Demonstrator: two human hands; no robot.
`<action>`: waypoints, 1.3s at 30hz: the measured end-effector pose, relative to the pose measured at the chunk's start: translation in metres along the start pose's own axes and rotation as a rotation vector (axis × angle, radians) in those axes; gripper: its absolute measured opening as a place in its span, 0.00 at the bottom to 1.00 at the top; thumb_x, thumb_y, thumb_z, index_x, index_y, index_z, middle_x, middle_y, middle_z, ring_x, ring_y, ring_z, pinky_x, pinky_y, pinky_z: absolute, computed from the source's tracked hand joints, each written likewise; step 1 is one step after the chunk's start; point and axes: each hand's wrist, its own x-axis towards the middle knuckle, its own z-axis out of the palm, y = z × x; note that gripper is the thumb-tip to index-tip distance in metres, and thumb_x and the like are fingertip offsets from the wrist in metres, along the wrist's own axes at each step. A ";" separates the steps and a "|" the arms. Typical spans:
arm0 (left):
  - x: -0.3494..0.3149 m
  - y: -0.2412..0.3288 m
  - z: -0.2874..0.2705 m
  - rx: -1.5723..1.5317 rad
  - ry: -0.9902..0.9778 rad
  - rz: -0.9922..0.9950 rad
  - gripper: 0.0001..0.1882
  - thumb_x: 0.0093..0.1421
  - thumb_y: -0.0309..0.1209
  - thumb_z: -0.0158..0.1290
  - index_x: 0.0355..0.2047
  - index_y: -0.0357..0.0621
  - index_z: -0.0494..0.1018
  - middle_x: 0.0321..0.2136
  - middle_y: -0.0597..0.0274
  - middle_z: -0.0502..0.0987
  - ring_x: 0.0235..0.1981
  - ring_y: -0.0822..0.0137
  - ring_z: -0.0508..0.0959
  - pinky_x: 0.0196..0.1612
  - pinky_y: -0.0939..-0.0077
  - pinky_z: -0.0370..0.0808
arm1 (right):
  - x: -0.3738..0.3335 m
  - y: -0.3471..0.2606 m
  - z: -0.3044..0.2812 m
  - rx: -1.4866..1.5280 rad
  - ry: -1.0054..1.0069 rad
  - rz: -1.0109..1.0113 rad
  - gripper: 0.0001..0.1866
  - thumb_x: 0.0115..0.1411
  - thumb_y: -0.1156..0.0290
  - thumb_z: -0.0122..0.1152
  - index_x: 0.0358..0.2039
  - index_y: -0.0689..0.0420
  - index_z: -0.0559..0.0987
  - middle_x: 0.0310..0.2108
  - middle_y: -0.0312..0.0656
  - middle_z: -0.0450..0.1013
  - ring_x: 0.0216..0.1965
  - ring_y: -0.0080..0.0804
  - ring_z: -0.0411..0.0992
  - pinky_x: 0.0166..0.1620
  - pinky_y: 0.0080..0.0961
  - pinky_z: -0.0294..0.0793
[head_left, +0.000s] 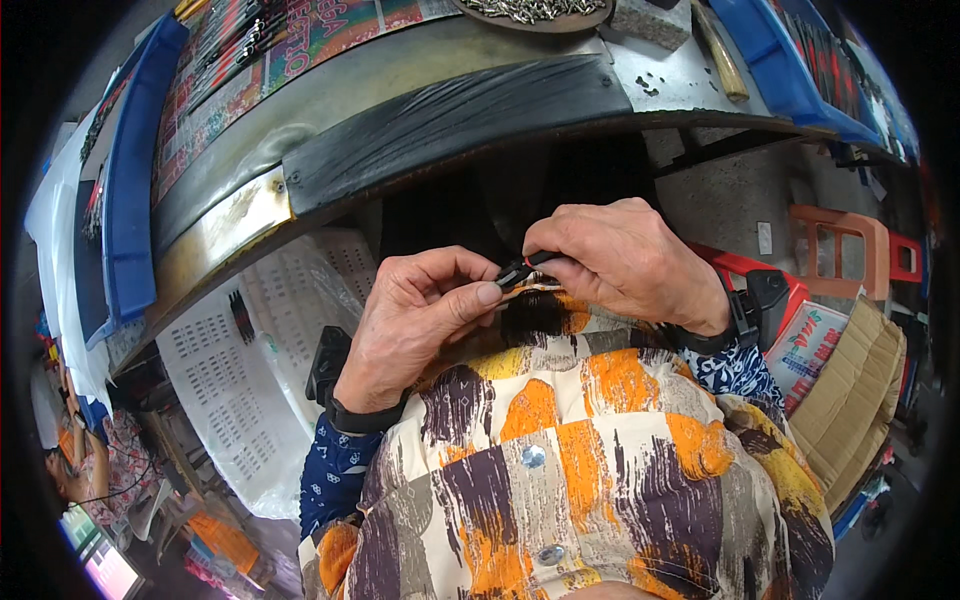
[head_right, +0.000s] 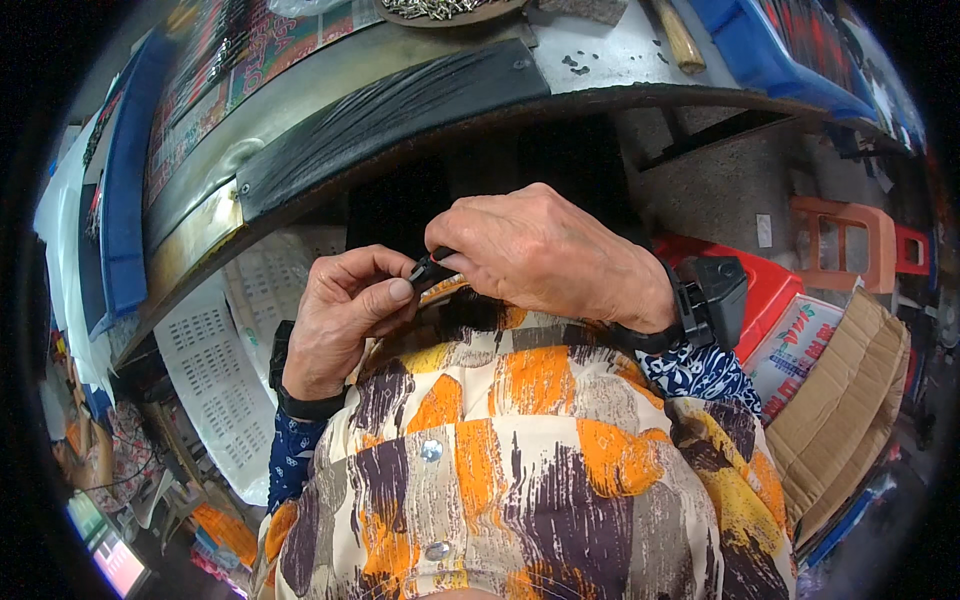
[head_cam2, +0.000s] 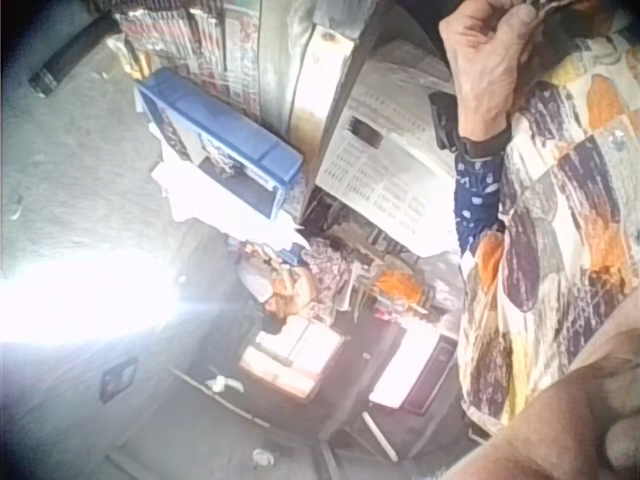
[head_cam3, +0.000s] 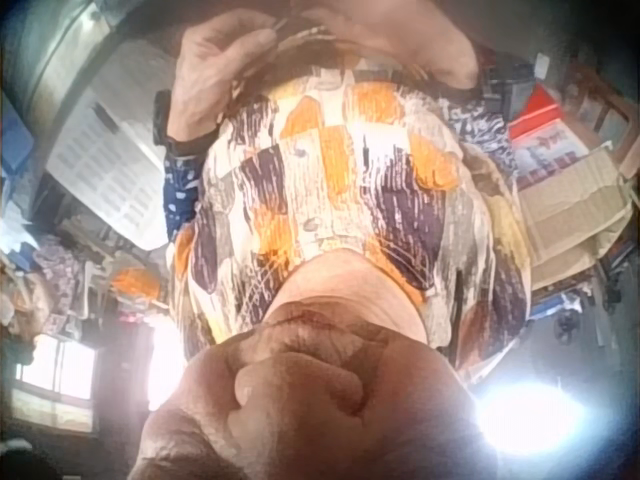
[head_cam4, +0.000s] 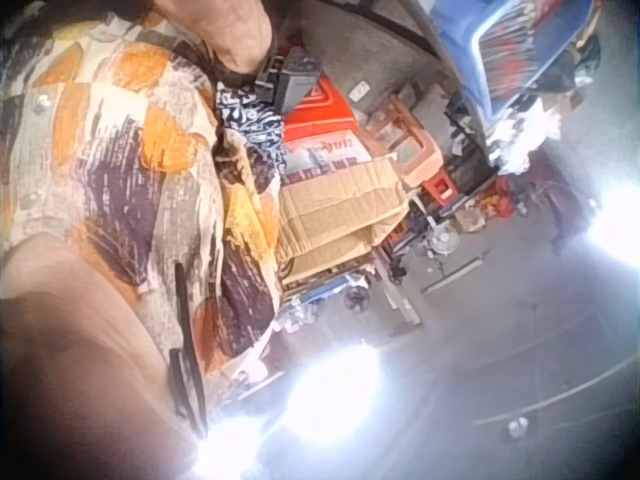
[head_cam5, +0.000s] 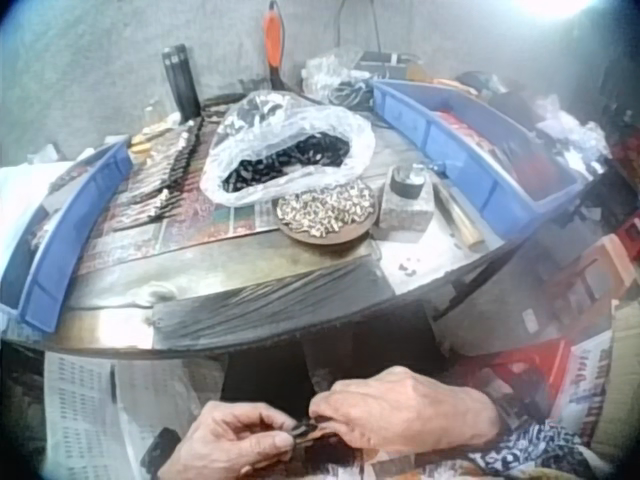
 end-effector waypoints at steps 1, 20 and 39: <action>0.000 0.000 0.000 -0.004 0.002 -0.003 0.09 0.60 0.28 0.59 0.39 0.37 0.78 0.27 0.65 0.79 0.21 0.83 0.72 0.23 0.92 0.67 | 0.000 0.000 -0.001 0.024 0.001 0.000 0.11 0.57 0.75 0.63 0.40 0.64 0.77 0.33 0.46 0.78 0.30 0.35 0.78 0.34 0.25 0.80; 0.007 -0.007 0.009 1.092 0.399 1.023 0.13 0.46 0.21 0.65 0.34 0.35 0.79 0.24 0.57 0.77 0.21 0.63 0.77 0.23 0.75 0.73 | -0.004 0.002 0.012 0.614 0.157 0.340 0.10 0.60 0.74 0.63 0.42 0.63 0.80 0.31 0.42 0.78 0.24 0.21 0.76 0.28 0.14 0.77; -0.006 -0.009 0.005 1.477 0.424 1.213 0.19 0.43 0.19 0.64 0.40 0.33 0.79 0.29 0.54 0.77 0.21 0.66 0.76 0.21 0.76 0.71 | -0.006 0.003 0.016 0.654 0.148 0.346 0.10 0.59 0.76 0.64 0.41 0.62 0.80 0.31 0.41 0.78 0.25 0.20 0.76 0.30 0.14 0.78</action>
